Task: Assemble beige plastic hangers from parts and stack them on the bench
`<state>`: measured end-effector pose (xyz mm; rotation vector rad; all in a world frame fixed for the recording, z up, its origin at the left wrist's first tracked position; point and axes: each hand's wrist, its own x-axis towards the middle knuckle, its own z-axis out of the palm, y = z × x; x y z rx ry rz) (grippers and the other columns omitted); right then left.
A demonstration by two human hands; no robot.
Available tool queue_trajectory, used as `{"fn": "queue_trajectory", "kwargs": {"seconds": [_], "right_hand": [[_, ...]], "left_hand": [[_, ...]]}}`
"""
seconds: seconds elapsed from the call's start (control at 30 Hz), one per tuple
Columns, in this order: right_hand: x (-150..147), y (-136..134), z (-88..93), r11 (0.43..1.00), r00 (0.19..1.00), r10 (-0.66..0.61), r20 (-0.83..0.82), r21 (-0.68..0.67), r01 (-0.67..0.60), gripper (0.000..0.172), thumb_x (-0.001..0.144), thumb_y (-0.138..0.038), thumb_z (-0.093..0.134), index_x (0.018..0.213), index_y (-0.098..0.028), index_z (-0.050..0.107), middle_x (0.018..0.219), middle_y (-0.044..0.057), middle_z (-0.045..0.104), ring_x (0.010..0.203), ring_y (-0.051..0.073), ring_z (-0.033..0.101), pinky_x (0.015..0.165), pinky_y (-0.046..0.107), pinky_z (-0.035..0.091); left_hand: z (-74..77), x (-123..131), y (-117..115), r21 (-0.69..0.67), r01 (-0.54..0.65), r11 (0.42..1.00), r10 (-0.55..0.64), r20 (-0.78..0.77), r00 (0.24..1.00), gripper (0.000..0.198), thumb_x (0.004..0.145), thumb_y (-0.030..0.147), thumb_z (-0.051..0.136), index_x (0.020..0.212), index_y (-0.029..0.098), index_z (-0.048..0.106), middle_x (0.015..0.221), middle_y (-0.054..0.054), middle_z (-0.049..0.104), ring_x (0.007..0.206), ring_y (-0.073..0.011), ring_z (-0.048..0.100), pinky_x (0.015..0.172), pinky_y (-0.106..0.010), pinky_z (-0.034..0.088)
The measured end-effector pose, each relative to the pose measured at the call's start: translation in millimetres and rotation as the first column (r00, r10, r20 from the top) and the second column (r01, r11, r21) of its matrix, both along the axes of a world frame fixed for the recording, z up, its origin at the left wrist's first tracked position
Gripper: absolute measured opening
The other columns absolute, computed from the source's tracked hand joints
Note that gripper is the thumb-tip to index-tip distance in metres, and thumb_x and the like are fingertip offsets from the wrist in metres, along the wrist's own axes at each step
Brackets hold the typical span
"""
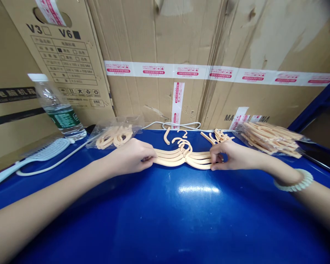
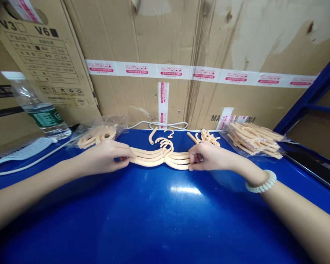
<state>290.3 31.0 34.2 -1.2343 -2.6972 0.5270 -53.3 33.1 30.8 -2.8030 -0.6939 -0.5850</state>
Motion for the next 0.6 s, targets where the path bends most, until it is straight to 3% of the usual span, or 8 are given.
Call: {"fn": "queue_trajectory", "kwargs": {"seconds": [0.2, 0.4, 0.6], "right_hand": [[2.2, 2.0, 4.6, 1.0, 1.0, -0.003, -0.013, -0.023, 0.002, 0.031, 0.073, -0.05, 0.071, 0.076, -0.019, 0.068, 0.068, 0.002, 0.064, 0.062, 0.015, 0.058, 0.058, 0.027, 0.043], [-0.1, 1.3, 14.4, 0.995, 0.996, -0.046, -0.075, 0.084, 0.052, 0.033, 0.081, -0.051, 0.062, 0.082, -0.018, 0.068, 0.073, 0.005, 0.066, 0.065, 0.017, 0.058, 0.059, 0.028, 0.042], [-15.7, 16.5, 22.1, 0.982, 0.99, -0.063, -0.126, 0.167, 0.084, 0.028, 0.085, -0.044, 0.058, 0.082, -0.017, 0.066, 0.063, 0.001, 0.061, 0.056, 0.013, 0.052, 0.055, 0.026, 0.039]], "left_hand": [[-0.5, -6.6, 9.5, -0.037, -0.023, 0.999, 0.028, 0.145, 0.989, 0.017, 0.085, 0.016, 0.05, 0.08, 0.015, 0.067, 0.067, -0.001, 0.067, 0.057, -0.0105, 0.061, 0.055, -0.02, 0.046], [-6.8, -7.8, 11.5, -0.106, -0.052, 0.993, 0.079, 0.262, 0.962, 0.01, 0.082, 0.017, 0.055, 0.077, 0.015, 0.064, 0.066, 0.0, 0.064, 0.054, -0.0088, 0.059, 0.056, -0.019, 0.048], [-17.4, -5.8, 12.2, -0.103, -0.019, 0.995, 0.047, 0.283, 0.958, 0.01, 0.083, 0.013, 0.052, 0.08, 0.015, 0.061, 0.07, 0.0, 0.059, 0.058, -0.0094, 0.055, 0.057, -0.02, 0.046]]}}
